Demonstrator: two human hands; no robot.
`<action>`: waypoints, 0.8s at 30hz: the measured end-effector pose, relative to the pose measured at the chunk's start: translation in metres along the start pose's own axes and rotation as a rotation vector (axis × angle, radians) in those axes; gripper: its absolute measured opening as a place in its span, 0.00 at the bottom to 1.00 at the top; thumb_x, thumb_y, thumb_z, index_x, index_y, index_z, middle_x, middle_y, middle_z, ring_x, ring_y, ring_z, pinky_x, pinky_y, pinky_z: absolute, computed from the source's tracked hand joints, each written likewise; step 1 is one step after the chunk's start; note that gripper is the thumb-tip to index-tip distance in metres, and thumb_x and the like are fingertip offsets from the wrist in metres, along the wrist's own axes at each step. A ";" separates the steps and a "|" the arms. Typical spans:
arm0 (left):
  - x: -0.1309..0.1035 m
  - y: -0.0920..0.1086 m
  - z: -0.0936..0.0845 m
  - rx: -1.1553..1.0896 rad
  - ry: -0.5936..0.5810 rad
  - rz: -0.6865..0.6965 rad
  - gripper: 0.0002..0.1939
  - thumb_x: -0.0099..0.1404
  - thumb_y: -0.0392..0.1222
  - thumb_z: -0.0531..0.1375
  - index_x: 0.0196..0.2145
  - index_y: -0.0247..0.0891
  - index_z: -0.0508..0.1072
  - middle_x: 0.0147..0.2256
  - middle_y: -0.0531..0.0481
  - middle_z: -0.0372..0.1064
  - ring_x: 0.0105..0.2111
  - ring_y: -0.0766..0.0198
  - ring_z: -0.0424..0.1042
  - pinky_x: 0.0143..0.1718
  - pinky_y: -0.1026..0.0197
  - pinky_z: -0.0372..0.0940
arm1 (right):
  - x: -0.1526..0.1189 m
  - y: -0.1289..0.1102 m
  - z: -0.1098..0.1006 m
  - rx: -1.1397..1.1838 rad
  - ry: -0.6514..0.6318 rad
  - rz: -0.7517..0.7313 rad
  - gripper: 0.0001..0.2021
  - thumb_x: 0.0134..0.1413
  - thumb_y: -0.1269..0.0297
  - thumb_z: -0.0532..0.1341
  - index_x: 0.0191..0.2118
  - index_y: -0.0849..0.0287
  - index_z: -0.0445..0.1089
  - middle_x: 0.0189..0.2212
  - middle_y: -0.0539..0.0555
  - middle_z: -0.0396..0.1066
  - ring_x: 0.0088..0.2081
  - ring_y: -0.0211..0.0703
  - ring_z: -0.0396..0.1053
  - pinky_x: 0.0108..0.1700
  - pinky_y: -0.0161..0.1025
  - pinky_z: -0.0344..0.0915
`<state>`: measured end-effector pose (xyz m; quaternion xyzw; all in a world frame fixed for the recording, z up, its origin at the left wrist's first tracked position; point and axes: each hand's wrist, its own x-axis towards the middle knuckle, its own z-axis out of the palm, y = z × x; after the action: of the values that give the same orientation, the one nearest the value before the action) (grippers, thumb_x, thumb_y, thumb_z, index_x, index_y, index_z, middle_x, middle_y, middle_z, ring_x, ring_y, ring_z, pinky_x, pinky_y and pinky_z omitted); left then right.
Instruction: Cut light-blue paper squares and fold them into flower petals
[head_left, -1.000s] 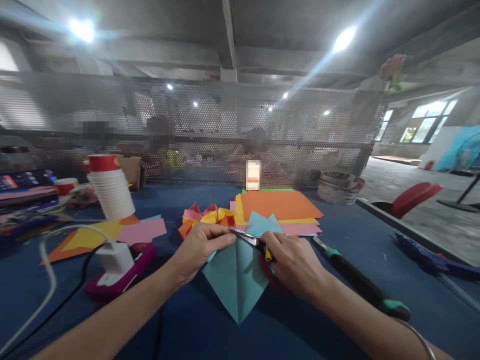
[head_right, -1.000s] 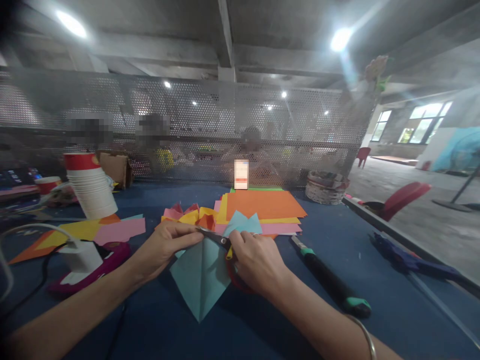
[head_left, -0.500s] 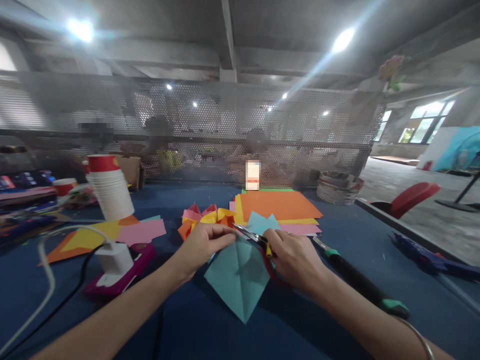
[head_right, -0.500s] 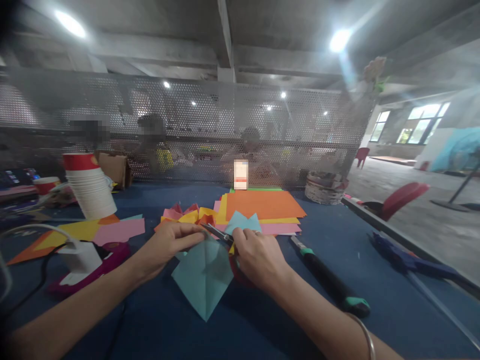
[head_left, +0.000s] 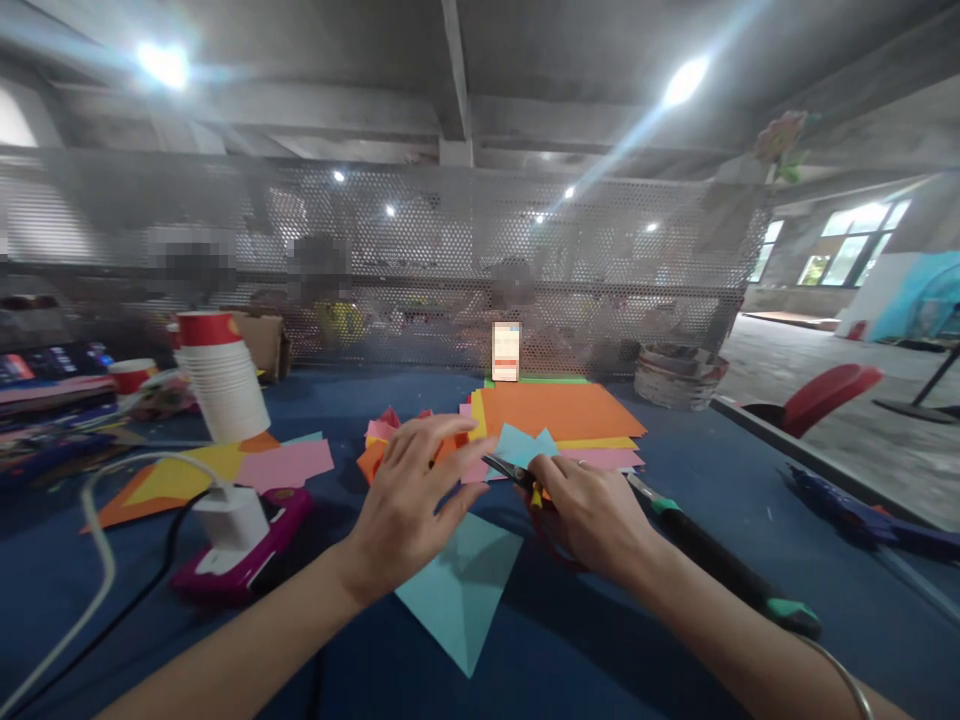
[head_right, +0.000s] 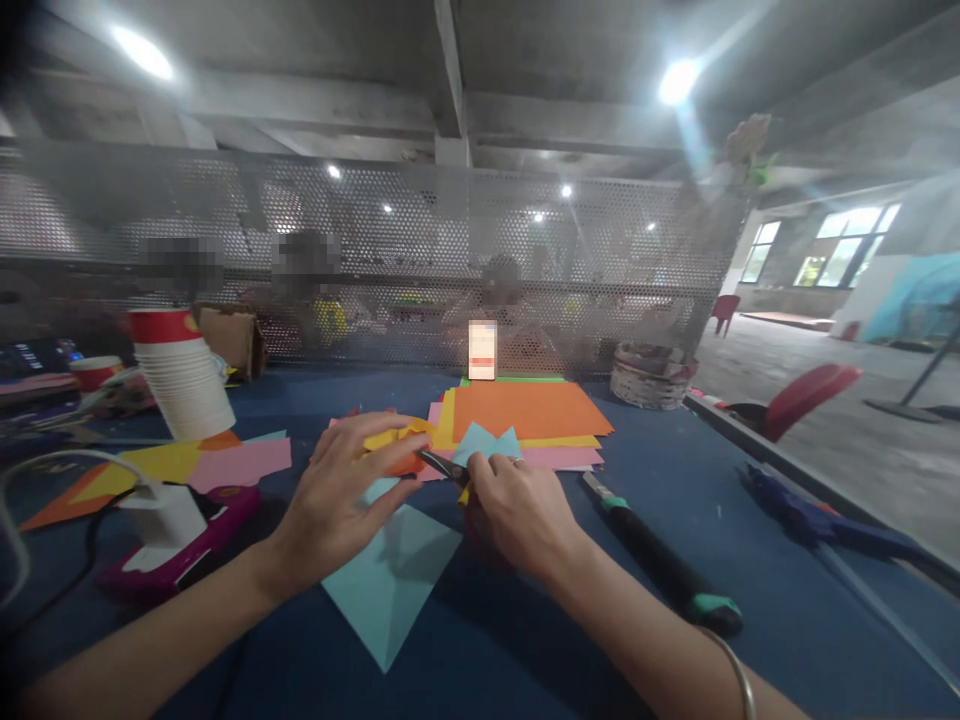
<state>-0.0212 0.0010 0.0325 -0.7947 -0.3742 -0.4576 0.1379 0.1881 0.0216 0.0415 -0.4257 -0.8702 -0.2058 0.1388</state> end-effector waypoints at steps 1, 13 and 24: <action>0.000 0.002 -0.002 0.070 0.017 0.107 0.16 0.65 0.34 0.58 0.50 0.44 0.68 0.50 0.44 0.64 0.52 0.55 0.61 0.55 0.47 0.51 | 0.000 -0.002 0.000 0.009 -0.011 -0.014 0.03 0.59 0.69 0.55 0.37 0.61 0.64 0.28 0.54 0.71 0.27 0.41 0.69 0.24 0.35 0.46; -0.008 0.001 -0.007 0.140 0.026 0.319 0.14 0.61 0.24 0.57 0.40 0.40 0.71 0.39 0.51 0.75 0.43 0.59 0.68 0.54 0.48 0.53 | -0.004 -0.012 -0.007 0.102 -0.077 -0.098 0.03 0.55 0.71 0.57 0.36 0.60 0.64 0.29 0.53 0.72 0.29 0.41 0.69 0.25 0.36 0.47; -0.015 0.012 -0.060 -0.300 -0.823 0.044 0.10 0.60 0.27 0.58 0.26 0.41 0.71 0.30 0.56 0.73 0.34 0.66 0.71 0.38 0.67 0.63 | -0.043 0.081 -0.039 -0.104 -0.096 0.492 0.06 0.59 0.65 0.53 0.37 0.58 0.66 0.27 0.60 0.73 0.25 0.45 0.68 0.25 0.39 0.47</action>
<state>-0.0543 -0.0475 0.0543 -0.9299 -0.3101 -0.1491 -0.1299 0.2810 0.0185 0.0775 -0.6406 -0.7341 -0.1900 0.1212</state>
